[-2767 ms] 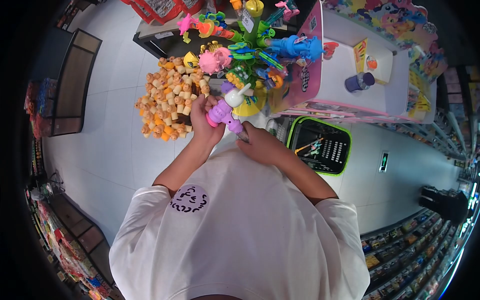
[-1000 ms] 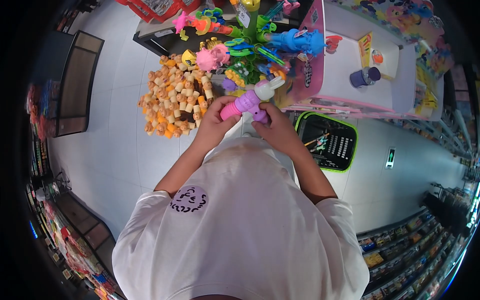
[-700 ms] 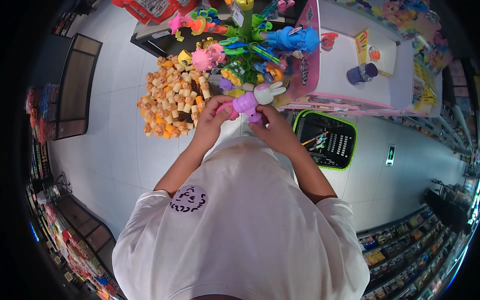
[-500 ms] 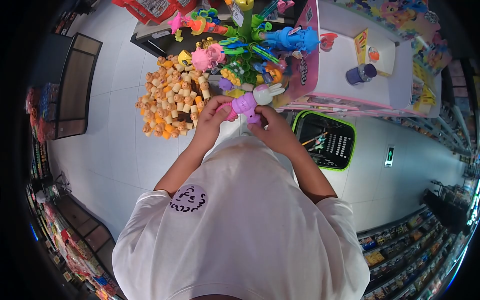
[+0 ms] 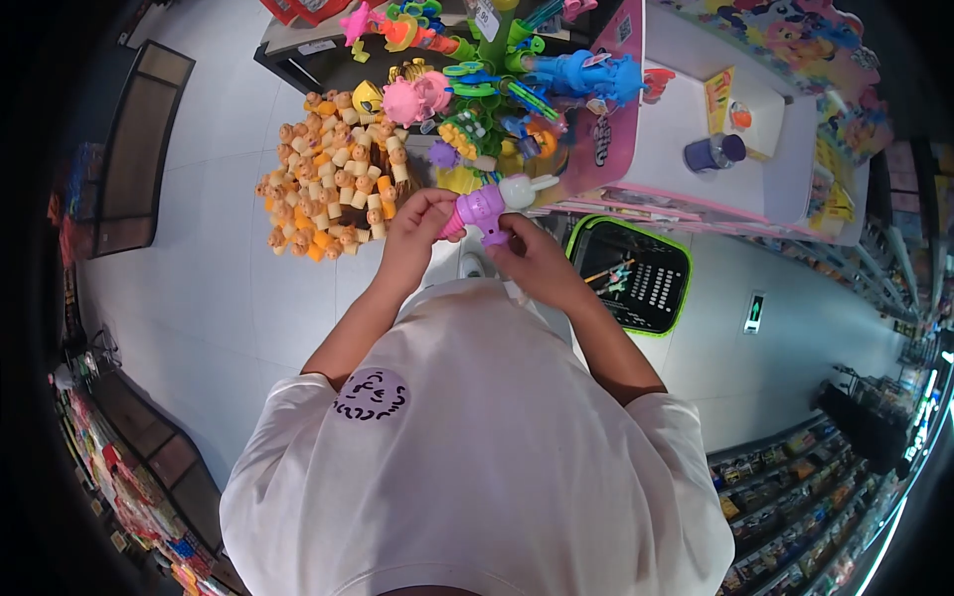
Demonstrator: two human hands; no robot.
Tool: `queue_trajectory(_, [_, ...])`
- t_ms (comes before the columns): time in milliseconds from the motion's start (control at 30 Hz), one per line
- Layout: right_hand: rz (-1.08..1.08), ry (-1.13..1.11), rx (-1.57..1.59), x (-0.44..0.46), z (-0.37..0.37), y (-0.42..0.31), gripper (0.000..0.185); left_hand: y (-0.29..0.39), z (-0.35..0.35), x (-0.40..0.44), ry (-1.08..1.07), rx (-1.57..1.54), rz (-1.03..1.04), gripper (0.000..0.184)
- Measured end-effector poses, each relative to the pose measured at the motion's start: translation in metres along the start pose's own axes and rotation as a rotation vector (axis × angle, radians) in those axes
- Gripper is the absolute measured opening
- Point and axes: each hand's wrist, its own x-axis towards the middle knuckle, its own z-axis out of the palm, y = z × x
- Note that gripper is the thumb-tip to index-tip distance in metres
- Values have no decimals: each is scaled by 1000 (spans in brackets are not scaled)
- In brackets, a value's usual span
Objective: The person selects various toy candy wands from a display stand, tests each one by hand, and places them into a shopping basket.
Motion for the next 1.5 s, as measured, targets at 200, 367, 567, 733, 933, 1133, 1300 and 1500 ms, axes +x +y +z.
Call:
queue_trajectory(200, [9, -43, 17, 10, 7, 7, 38, -4, -10, -5, 31, 4, -62, 23])
queue_trajectory(367, [59, -65, -3, 14, 9, 0, 38, -4, -14, -4, 53, 5, -15, 22])
queue_trajectory(567, [70, -58, -76, 13, 8, -2, 41, 4, -8, -4, 81, 9, 2, 21])
queue_trajectory(733, [-67, 33, -343, 7, 4, 0, 46, -2, -6, 1, 8, 35, -49, 24])
queue_trajectory(933, [-73, -19, -436, 3, -5, -14, 43, -5, 1, 1, -92, 159, -9, 30])
queue_trajectory(1133, [-141, -19, -569, 4, -13, -24, 36, 12, 8, -3, -161, 422, 84, 38])
queue_trajectory(1300, [-21, -39, -285, 8, -24, -39, 41, 20, 11, -3, -159, 548, 137, 41])
queue_trajectory(1500, [5, 33, 10, 12, -42, -34, 49, 25, 15, -1, -134, 625, 144, 42])
